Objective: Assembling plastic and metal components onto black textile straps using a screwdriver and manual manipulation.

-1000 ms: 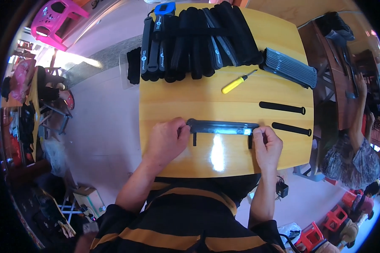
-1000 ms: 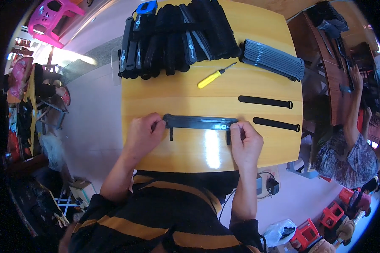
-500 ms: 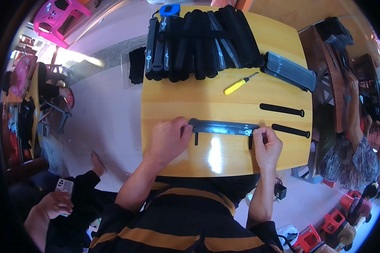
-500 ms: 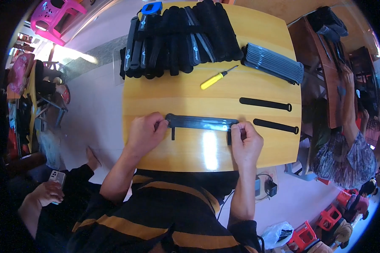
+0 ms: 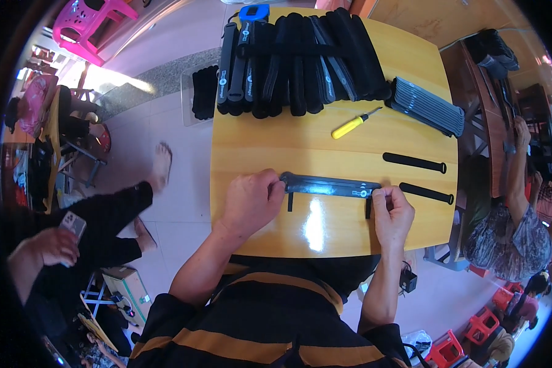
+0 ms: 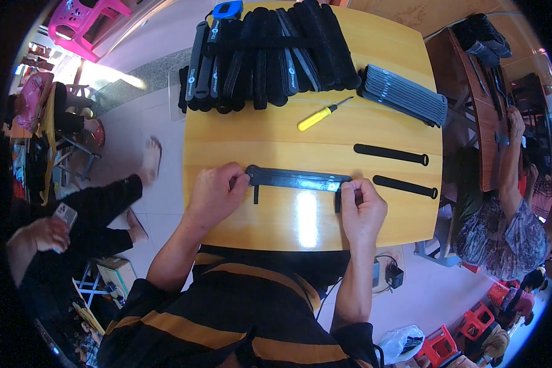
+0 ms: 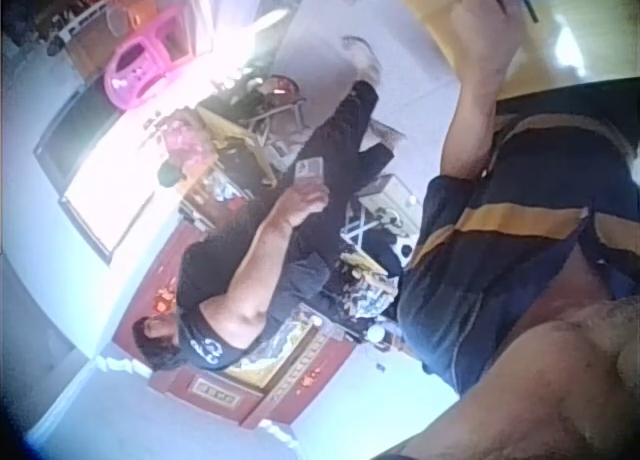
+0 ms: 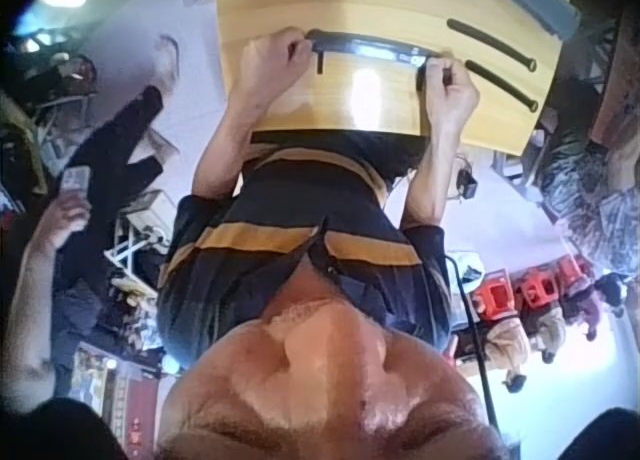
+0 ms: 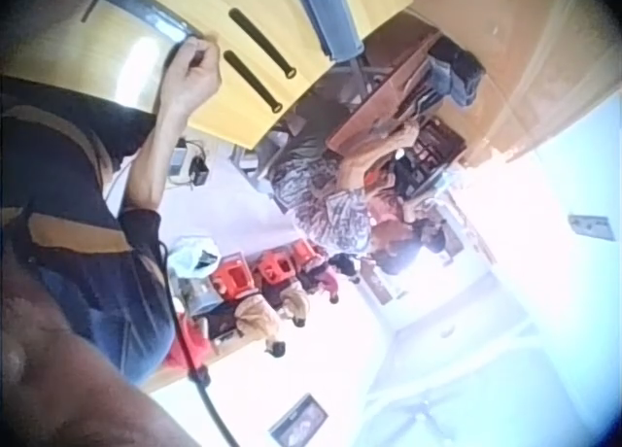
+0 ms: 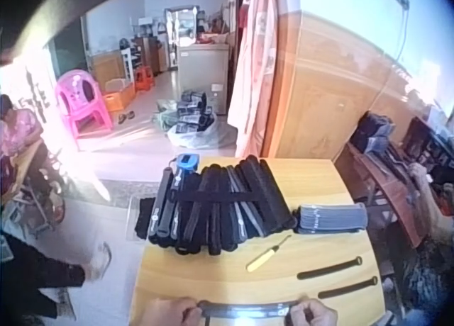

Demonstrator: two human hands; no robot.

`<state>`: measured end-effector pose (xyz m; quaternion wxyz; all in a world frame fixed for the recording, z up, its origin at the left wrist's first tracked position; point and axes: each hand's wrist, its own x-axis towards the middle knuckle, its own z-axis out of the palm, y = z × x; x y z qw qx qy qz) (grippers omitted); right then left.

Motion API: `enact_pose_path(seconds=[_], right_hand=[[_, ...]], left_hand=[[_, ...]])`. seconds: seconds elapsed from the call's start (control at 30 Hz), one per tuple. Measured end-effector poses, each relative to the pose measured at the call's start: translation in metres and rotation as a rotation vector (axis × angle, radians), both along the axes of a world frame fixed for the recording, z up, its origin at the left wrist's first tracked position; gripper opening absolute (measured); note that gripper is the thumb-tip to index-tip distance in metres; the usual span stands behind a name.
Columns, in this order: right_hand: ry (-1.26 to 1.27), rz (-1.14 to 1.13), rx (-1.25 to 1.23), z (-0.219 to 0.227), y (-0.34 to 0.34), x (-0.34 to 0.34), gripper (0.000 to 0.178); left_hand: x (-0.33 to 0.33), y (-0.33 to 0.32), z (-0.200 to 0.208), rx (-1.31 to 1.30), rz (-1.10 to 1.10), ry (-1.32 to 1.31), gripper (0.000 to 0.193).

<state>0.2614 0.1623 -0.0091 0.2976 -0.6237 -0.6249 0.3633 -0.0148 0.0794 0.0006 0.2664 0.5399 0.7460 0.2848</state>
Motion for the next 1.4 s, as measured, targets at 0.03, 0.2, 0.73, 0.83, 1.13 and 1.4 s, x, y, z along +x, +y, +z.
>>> enact_pose_path(seconds=[0.03,0.2,0.73,0.83,1.13,1.4], right_hand=[[0.0,0.0,0.0,0.0,0.0001,0.0,0.02],[-0.013,0.006,0.012,0.0003,0.0005,-0.0005,0.02],[-0.006,0.018,0.025,-0.0007,0.0013,-0.0002,0.019],[-0.016,0.013,0.015,-0.0008,0.0018,0.0,0.019],[-0.056,0.002,0.028,-0.0015,0.0018,0.0006,0.019],[-0.074,-0.011,0.049,-0.0054,0.0018,0.0001,0.017]], left_hand=[[0.0001,0.0002,0.0,-0.006,0.001,0.001,0.018],[-0.0012,-0.0003,0.0001,0.005,-0.014,-0.003,0.018],[0.0003,-0.0005,-0.0022,-0.033,-0.03,0.075,0.019],[0.0003,-0.0004,-0.0032,0.0,-0.042,0.083,0.018],[0.0023,0.0025,0.0034,-0.111,-0.044,0.072,0.019],[0.0006,0.0013,0.0001,-0.079,-0.053,0.091,0.017]])
